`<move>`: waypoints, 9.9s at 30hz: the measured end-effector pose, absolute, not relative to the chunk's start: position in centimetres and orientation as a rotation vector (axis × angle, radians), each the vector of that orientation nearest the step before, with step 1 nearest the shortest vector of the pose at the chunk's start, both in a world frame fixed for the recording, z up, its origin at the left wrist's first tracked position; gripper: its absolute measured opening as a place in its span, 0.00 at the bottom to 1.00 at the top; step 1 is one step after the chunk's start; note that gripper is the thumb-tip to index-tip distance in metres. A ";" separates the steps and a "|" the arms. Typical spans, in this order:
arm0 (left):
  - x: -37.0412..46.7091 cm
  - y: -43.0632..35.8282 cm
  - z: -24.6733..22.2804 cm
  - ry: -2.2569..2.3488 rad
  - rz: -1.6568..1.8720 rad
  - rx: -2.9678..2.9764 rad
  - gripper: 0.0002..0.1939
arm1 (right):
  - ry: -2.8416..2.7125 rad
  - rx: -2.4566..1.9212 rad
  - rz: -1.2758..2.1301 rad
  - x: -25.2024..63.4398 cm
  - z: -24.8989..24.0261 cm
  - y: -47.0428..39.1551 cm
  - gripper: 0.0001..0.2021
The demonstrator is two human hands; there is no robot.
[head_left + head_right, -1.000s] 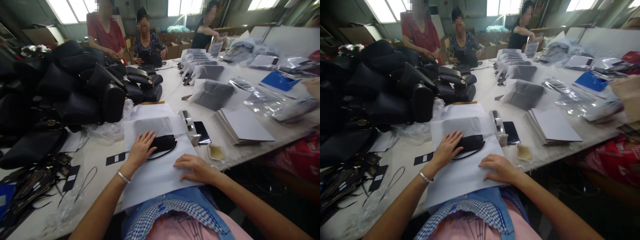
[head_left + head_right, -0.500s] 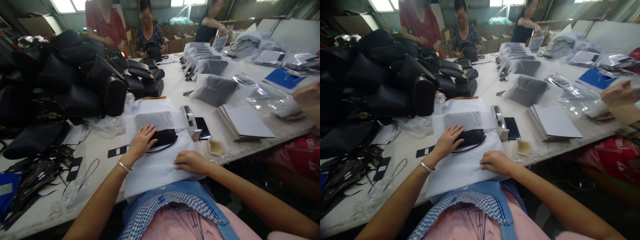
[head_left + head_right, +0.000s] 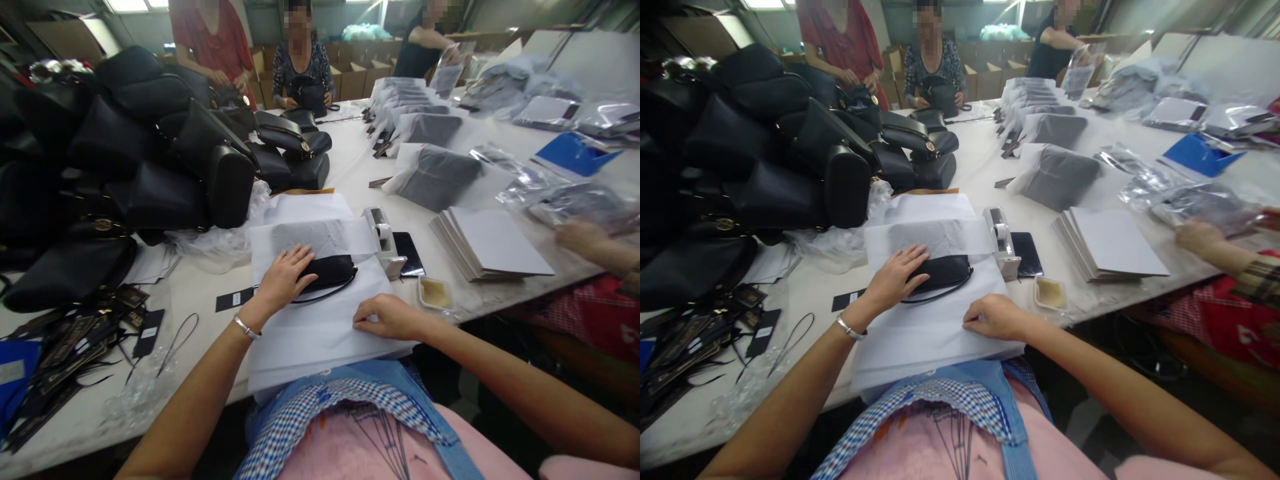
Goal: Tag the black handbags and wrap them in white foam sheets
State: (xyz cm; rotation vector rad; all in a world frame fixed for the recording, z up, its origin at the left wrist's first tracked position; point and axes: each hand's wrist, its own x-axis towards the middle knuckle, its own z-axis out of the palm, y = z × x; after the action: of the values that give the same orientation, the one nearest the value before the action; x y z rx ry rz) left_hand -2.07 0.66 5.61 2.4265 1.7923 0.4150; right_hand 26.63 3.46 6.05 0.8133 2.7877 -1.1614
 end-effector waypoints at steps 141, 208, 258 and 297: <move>0.2 4.1 5.5 2.097 0.276 2.339 0.23 | 1.531 2.745 -2.591 31.6 2.1 6.3 0.21; -0.1 4.3 4.6 2.104 0.377 2.311 0.22 | 1.593 2.633 -2.578 31.0 5.3 6.2 0.21; -11.7 7.7 4.4 1.952 0.828 1.784 0.35 | 2.879 0.846 -0.171 4.9 11.1 26.7 0.21; -11.7 10.1 8.7 2.130 1.081 1.363 0.27 | 3.286 0.949 -1.067 13.6 11.7 32.7 0.22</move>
State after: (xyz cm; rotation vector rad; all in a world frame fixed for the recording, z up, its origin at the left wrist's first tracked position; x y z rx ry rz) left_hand -11.71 10.11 8.72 1.3627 2.1301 1.0813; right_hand 13.60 32.65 11.71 0.9487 3.2857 -1.0669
